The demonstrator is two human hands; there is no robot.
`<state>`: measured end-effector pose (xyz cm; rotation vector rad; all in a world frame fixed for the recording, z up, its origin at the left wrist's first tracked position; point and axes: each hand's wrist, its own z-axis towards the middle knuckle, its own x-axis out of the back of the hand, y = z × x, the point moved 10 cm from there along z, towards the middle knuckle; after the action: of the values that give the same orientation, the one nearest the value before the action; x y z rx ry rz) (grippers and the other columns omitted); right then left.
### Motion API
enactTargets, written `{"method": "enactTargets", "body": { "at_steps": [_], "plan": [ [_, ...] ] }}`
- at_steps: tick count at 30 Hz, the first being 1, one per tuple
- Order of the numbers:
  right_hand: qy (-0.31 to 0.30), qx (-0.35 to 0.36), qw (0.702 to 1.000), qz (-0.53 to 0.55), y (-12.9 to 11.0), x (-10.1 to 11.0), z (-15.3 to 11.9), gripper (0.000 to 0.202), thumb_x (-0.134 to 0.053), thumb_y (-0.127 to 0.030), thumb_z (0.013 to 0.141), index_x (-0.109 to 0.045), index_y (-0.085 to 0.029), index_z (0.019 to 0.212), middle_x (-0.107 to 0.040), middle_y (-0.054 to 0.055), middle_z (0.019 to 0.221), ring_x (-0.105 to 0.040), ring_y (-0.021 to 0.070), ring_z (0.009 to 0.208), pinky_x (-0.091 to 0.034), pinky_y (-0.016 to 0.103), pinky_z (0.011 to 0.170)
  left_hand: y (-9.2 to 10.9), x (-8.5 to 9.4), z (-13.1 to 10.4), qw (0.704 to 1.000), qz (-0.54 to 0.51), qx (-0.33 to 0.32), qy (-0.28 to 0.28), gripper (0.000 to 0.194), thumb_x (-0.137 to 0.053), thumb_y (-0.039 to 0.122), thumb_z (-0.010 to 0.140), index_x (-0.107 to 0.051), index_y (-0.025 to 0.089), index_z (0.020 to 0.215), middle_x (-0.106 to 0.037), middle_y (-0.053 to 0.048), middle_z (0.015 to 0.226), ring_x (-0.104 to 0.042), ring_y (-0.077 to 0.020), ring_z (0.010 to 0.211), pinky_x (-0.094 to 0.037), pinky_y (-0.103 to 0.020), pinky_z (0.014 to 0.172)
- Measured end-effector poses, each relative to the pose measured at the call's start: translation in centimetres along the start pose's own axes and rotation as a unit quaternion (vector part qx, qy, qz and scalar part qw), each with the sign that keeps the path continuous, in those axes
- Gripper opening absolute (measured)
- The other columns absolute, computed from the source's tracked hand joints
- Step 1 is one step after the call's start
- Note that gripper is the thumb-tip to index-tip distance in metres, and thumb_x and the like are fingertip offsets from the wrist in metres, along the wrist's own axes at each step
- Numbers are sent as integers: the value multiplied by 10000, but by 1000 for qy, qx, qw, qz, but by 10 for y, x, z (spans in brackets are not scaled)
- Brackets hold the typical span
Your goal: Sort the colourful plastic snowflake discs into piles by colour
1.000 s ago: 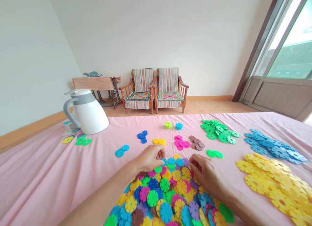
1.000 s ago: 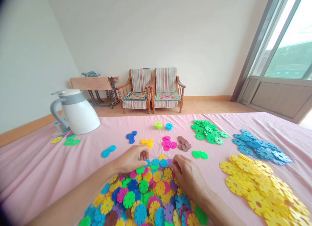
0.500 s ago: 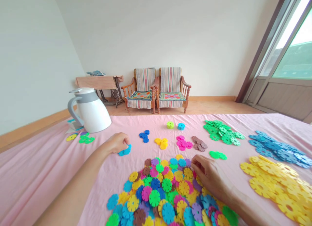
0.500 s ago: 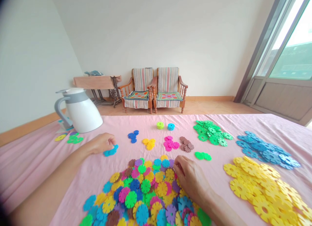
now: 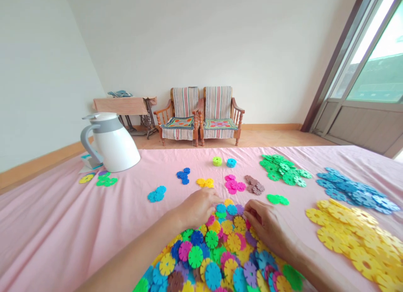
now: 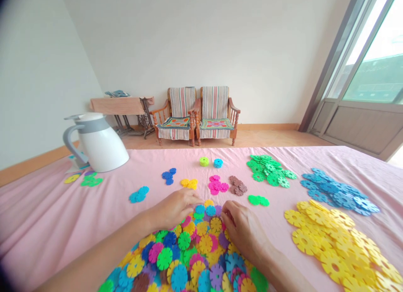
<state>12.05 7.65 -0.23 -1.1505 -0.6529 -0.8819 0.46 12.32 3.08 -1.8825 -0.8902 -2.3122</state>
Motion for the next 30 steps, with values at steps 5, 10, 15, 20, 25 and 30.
{"method": "enactTargets", "body": {
  "at_steps": [5, 10, 15, 20, 25, 30],
  "plan": [
    [-2, -2, 1000, -6, -6, 8, 0, 120, -444, -167, 819, -503, -196, 718, -561, -17, 639, -490, 123, 572, -326, 220, 541, 2, -9, 8, 1000, 20, -21, -12, 243, -535, 86, 760, -697, 198, 901, -660, -58, 926, -578, -191, 882, -421, -257, 787],
    [3, -2, 1000, -11, -7, 10, 0, 124, -446, -153, 800, -507, -199, 703, -561, -21, 619, -484, 116, 546, -325, 214, 524, -5, 2, 6, 999, -5, 16, 31, 225, -490, 109, 804, -704, 176, 831, -678, -48, 827, -590, -175, 824, -416, -246, 750],
    [9, 14, 1000, -7, -3, 5, 0, 134, -426, -183, 815, -507, -201, 709, -570, -13, 624, -497, 125, 557, -335, 222, 529, -55, 50, -22, 982, -35, 149, 107, 233, -479, 139, 776, -684, 174, 882, -678, -28, 825, -585, -149, 720, -407, -229, 652],
    [8, 20, 1000, -11, -3, 3, -1, 131, -444, -192, 822, -508, -202, 708, -564, -18, 619, -497, 128, 564, -334, 228, 540, -118, 84, -67, 957, -37, 269, 106, 157, -520, 161, 679, -646, 162, 772, -618, 16, 622, -547, -138, 611, -376, -200, 557],
    [-1, 5, 1000, -3, 2, -2, 0, 132, -447, -198, 828, -510, -203, 712, -555, -19, 624, -495, 128, 560, -334, 228, 537, -149, 90, -93, 947, -26, 306, 95, 114, -532, 122, 609, -642, 140, 631, -607, 18, 531, -525, -136, 550, -350, -200, 522],
    [-2, 12, 1000, -2, 4, -4, 0, 137, -440, -214, 829, -513, -204, 713, -558, -15, 623, -493, 128, 552, -336, 232, 534, -138, 94, -79, 948, 2, 284, 143, 214, -519, 152, 680, -698, 133, 795, -669, -19, 720, -553, -162, 656, -381, -235, 610]
  ]
}}
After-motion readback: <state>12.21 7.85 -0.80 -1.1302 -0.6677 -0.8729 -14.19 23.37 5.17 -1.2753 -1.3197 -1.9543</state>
